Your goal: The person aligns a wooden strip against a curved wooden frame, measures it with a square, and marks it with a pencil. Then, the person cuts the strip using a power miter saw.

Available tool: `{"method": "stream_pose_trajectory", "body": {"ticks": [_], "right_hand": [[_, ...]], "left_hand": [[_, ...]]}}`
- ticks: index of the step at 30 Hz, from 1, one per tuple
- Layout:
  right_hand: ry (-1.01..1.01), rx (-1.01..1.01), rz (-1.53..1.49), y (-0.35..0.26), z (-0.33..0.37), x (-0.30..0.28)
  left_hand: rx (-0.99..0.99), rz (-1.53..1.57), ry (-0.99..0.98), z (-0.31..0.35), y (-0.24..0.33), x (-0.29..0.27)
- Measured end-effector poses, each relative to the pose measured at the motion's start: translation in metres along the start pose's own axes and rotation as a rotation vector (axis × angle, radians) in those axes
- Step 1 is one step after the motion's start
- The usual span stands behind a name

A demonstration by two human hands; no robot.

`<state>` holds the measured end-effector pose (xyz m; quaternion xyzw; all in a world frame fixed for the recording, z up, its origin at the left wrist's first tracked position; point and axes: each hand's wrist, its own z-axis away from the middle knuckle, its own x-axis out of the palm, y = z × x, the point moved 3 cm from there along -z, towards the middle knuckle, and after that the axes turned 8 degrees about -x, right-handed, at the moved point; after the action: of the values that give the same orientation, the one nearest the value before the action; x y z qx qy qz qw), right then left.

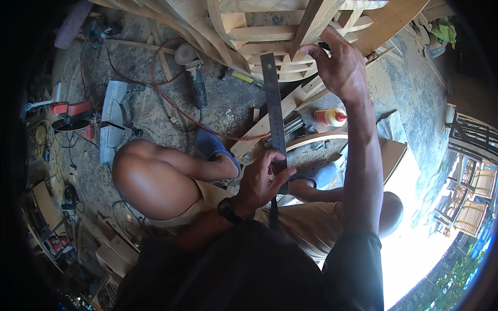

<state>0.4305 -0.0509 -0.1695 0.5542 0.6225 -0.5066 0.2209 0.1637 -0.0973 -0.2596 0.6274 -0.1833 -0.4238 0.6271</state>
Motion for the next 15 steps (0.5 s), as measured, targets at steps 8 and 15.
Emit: {"method": "stream_pose_trajectory", "body": {"ticks": [8,15], "right_hand": [[-0.008,0.07,-0.052,0.004,0.001,0.0],[-0.049,0.076,-0.014,0.005,-0.001,0.001]], "left_hand": [[0.094,0.16,-0.132,0.026,0.018,-0.017],[0.144,0.013,-0.125,0.01,0.066,-0.066]]}}
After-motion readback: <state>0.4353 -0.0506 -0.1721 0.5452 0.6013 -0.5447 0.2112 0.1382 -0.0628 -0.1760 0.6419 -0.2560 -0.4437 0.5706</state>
